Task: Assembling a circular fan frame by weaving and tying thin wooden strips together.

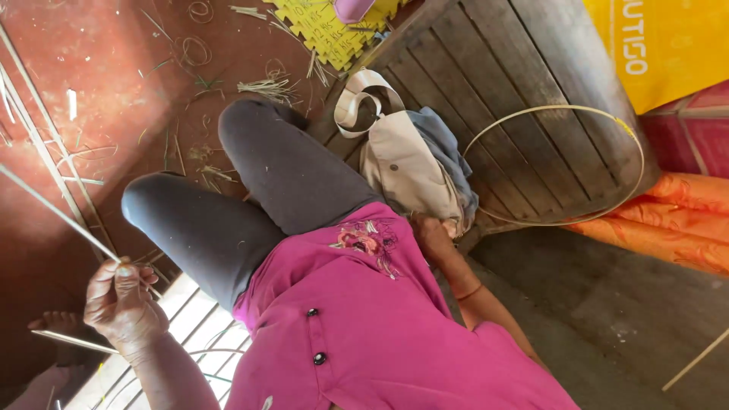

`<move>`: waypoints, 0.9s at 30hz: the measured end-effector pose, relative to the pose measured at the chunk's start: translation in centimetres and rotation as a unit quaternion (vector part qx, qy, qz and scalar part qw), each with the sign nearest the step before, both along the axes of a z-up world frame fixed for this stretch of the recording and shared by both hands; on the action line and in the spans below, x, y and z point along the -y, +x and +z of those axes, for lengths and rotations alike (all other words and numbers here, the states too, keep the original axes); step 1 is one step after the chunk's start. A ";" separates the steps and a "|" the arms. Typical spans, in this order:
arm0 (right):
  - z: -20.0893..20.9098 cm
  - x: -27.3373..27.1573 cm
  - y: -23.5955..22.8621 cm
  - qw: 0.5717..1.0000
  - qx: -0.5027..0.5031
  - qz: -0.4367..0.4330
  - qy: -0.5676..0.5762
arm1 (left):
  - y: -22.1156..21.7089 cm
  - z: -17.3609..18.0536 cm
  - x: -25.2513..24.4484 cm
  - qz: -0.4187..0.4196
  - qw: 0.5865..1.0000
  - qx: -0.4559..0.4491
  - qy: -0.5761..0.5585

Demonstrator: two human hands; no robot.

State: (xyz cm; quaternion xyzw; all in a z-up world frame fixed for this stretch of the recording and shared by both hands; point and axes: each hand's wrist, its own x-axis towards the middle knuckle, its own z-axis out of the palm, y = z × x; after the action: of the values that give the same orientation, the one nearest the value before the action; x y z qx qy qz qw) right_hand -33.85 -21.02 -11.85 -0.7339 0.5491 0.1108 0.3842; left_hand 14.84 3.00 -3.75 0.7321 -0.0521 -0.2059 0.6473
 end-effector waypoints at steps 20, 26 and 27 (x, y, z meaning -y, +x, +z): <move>7.2 8.5 11.6 0.948 0.048 0.303 0.080 | -7.7 -2.6 -4.9 0.111 0.992 0.018 0.049; 2.5 11.1 9.1 0.952 -0.034 0.301 0.034 | -7.4 -3.3 -2.7 0.092 0.993 -0.028 0.065; 1.8 12.1 8.4 0.959 -0.034 0.279 0.035 | -7.2 -2.8 -1.8 0.084 0.993 -0.032 0.070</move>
State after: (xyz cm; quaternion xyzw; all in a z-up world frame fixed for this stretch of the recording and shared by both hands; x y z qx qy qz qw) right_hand -25.48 -33.09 -10.02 -0.8397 0.3314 0.2576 0.3445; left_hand 7.69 4.84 -6.56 0.7704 0.0450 -0.1773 0.6108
